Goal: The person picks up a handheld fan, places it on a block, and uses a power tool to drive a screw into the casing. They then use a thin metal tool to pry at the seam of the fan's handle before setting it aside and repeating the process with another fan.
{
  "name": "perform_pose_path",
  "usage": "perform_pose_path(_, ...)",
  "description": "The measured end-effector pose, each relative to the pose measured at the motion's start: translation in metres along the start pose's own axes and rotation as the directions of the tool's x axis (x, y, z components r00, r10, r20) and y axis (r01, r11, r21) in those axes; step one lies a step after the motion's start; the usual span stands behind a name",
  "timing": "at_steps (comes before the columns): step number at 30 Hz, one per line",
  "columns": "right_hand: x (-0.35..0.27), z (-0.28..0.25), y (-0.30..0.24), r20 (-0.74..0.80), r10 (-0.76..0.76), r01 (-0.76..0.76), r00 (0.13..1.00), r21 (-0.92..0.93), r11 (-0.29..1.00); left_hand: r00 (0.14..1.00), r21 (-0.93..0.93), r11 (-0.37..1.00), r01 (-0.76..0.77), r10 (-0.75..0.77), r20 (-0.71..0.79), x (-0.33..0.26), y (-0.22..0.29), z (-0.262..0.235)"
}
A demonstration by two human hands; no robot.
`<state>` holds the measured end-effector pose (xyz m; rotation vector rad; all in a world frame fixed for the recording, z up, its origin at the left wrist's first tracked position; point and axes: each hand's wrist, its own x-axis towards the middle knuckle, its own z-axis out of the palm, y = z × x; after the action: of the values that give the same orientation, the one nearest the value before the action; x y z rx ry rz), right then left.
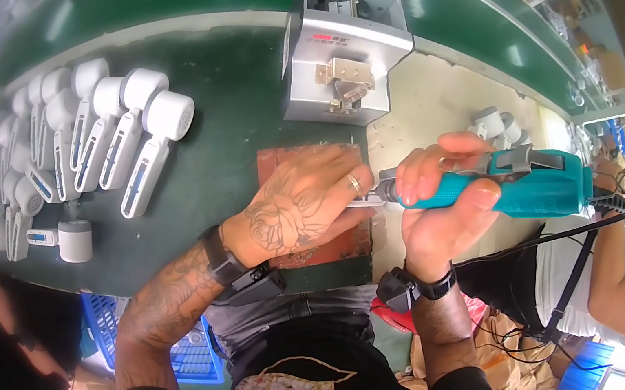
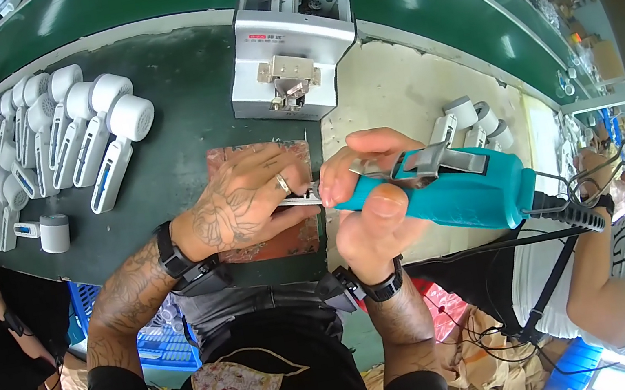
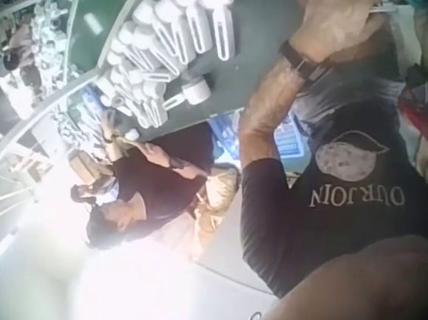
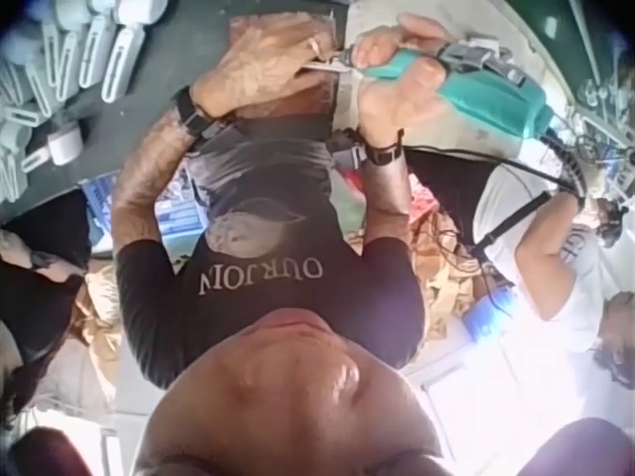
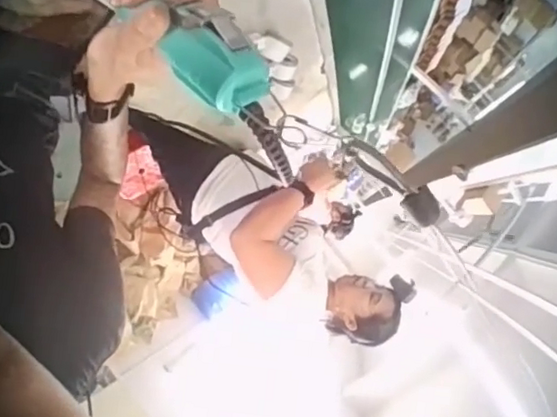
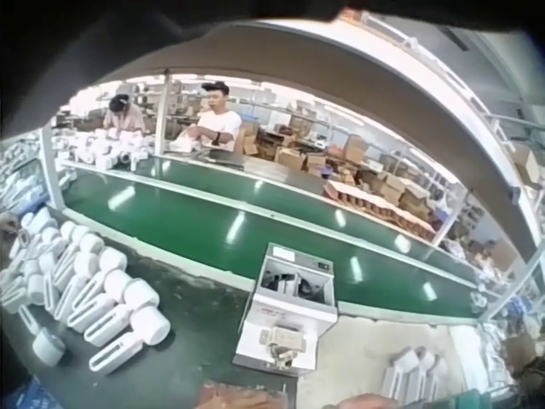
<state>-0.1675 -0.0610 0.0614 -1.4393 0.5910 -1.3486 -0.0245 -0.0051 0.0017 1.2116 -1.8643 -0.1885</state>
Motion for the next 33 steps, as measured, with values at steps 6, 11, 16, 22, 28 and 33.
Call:
perform_pose_path(6, 0.000, -0.003, 0.002, 0.034, -0.003, 0.002, 0.999, 0.013, 1.000, 0.999, -0.125, 0.992, 0.009, -0.003, 0.045, 0.000, -0.007, 0.002)
perform_pose_path(11, -0.001, -0.003, 0.001, 0.023, 0.002, -0.003, 1.000, 0.019, 1.000, 0.997, -0.187, 0.982, 0.038, -0.026, 0.070, 0.000, -0.006, 0.002)
perform_pose_path(16, -0.002, -0.007, 0.003, 0.053, -0.001, -0.002, 0.999, 0.054, 0.999, 0.995, -0.184, 0.980, 0.079, -0.066, 0.076, 0.000, -0.002, 0.001)
perform_pose_path(22, -0.001, -0.002, -0.001, 0.058, -0.004, 0.003, 0.998, 0.009, 1.000, 0.997, -0.085, 0.993, 0.076, -0.072, 0.040, 0.002, 0.002, 0.002)
perform_pose_path(28, 0.017, -0.012, -0.008, 0.084, -0.017, 0.003, 0.996, 0.168, 0.986, 0.996, -0.092, 0.992, 0.090, -0.088, 0.026, 0.005, 0.002, -0.003)
perform_pose_path(33, 0.055, 0.015, -0.003, 0.028, -0.056, 0.055, 0.998, 0.051, 0.997, 0.979, -0.004, 0.982, 0.189, -0.188, 0.080, -0.003, -0.004, -0.013)
